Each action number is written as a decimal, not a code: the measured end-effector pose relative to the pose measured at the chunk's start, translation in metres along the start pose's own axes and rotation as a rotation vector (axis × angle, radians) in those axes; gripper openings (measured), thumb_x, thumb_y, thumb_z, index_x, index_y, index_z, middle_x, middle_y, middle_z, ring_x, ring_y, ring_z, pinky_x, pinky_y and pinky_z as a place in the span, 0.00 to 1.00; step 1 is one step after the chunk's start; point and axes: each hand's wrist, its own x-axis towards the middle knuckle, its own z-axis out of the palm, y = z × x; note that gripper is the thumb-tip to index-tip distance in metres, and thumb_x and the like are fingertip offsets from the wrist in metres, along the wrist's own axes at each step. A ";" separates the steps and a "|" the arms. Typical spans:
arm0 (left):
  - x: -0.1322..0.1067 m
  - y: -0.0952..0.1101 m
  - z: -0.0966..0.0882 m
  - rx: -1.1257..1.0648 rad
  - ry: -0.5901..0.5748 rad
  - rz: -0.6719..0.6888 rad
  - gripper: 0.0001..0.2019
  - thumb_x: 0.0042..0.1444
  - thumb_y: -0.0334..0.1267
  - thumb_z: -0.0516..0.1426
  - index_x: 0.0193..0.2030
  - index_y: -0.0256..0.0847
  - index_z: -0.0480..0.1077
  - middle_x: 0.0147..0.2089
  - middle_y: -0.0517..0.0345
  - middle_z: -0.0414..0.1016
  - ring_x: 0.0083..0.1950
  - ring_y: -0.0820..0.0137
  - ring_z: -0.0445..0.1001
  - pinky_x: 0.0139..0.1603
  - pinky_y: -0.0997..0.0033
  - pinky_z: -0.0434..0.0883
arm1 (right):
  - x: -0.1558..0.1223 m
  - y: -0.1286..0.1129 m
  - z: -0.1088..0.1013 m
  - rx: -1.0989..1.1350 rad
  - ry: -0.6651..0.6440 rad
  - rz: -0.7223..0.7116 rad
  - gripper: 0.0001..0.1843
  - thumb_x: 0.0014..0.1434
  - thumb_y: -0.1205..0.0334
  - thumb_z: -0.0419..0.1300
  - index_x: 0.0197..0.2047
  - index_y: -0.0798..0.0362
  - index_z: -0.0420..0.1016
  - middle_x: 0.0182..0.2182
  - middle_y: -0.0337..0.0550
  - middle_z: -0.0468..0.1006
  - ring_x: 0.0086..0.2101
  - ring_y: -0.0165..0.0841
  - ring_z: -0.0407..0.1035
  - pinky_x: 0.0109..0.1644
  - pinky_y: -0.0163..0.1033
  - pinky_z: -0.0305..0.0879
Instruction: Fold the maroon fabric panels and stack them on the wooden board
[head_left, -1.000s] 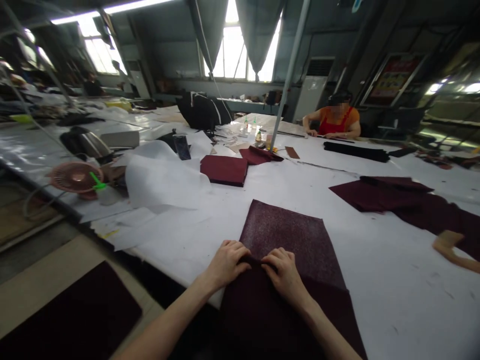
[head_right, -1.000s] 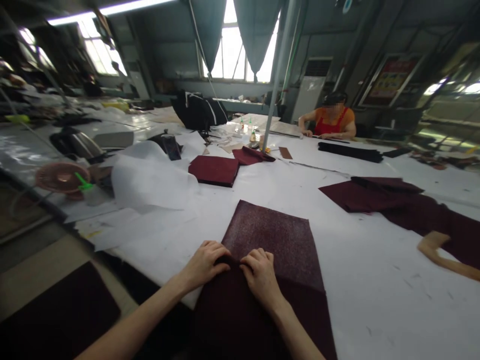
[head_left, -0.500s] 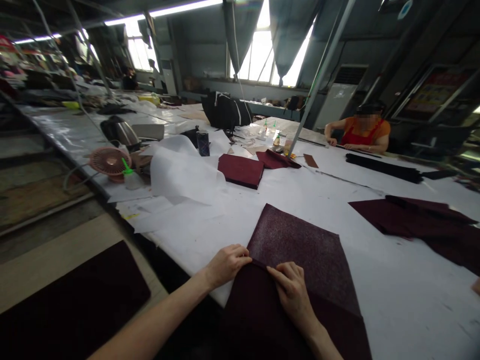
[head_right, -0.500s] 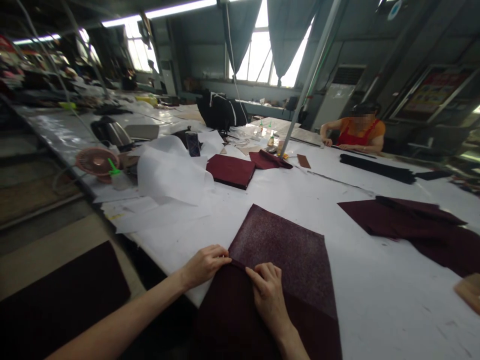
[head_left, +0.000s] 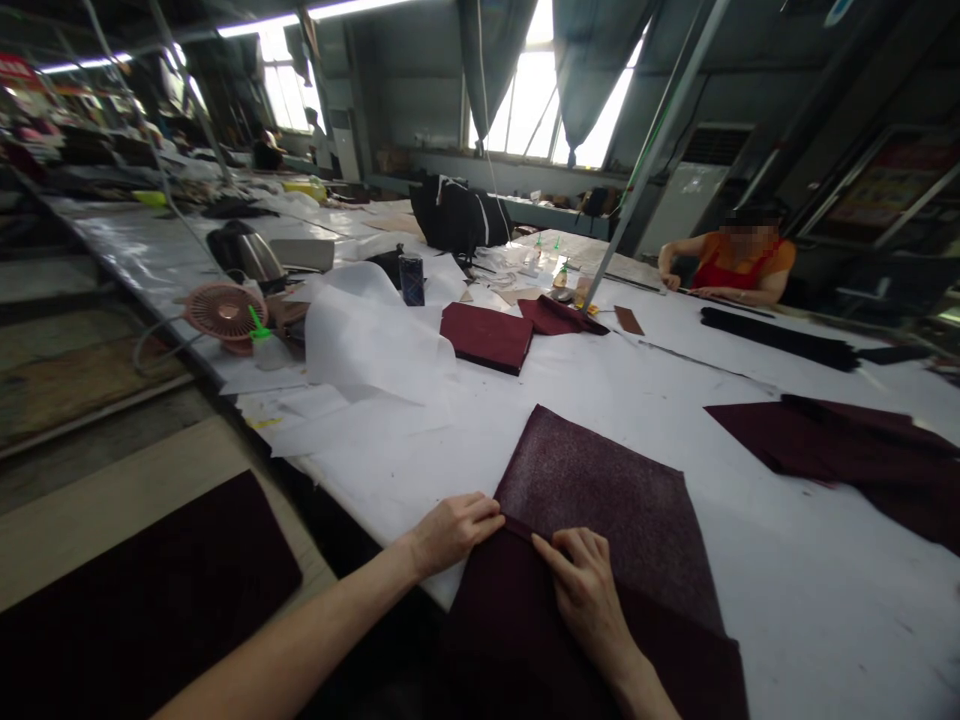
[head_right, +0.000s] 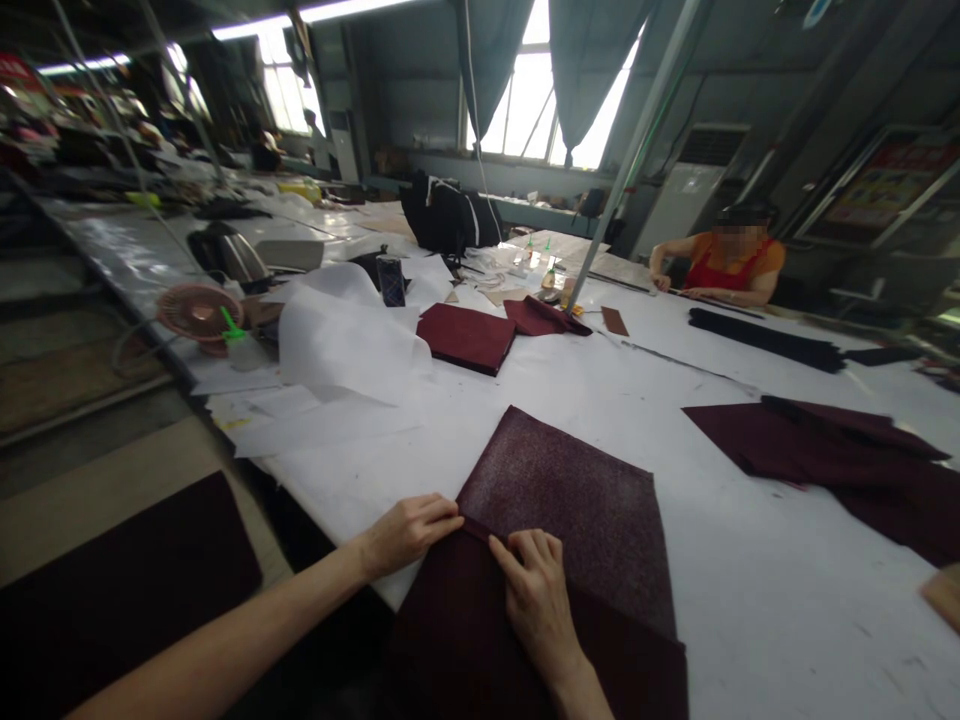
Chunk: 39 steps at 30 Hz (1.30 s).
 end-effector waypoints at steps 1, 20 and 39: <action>0.000 0.000 0.000 0.008 -0.001 0.006 0.12 0.65 0.30 0.48 0.49 0.36 0.69 0.44 0.53 0.72 0.44 0.72 0.70 0.45 0.73 0.72 | 0.000 0.000 0.000 0.002 0.000 0.001 0.20 0.64 0.74 0.48 0.55 0.49 0.71 0.36 0.45 0.68 0.38 0.36 0.61 0.45 0.46 0.56; 0.000 0.003 0.000 0.100 0.001 0.053 0.12 0.66 0.29 0.45 0.47 0.36 0.68 0.41 0.52 0.70 0.42 0.71 0.70 0.42 0.71 0.73 | -0.001 -0.001 0.002 -0.024 0.006 -0.001 0.20 0.63 0.74 0.49 0.54 0.49 0.71 0.36 0.45 0.68 0.38 0.36 0.61 0.46 0.47 0.57; -0.008 0.016 -0.023 0.191 -0.016 -0.171 0.15 0.61 0.25 0.47 0.51 0.34 0.68 0.51 0.46 0.70 0.47 0.64 0.69 0.50 0.61 0.70 | 0.001 -0.005 -0.001 -0.041 0.013 0.018 0.20 0.61 0.75 0.50 0.53 0.51 0.72 0.36 0.46 0.69 0.38 0.36 0.62 0.46 0.46 0.57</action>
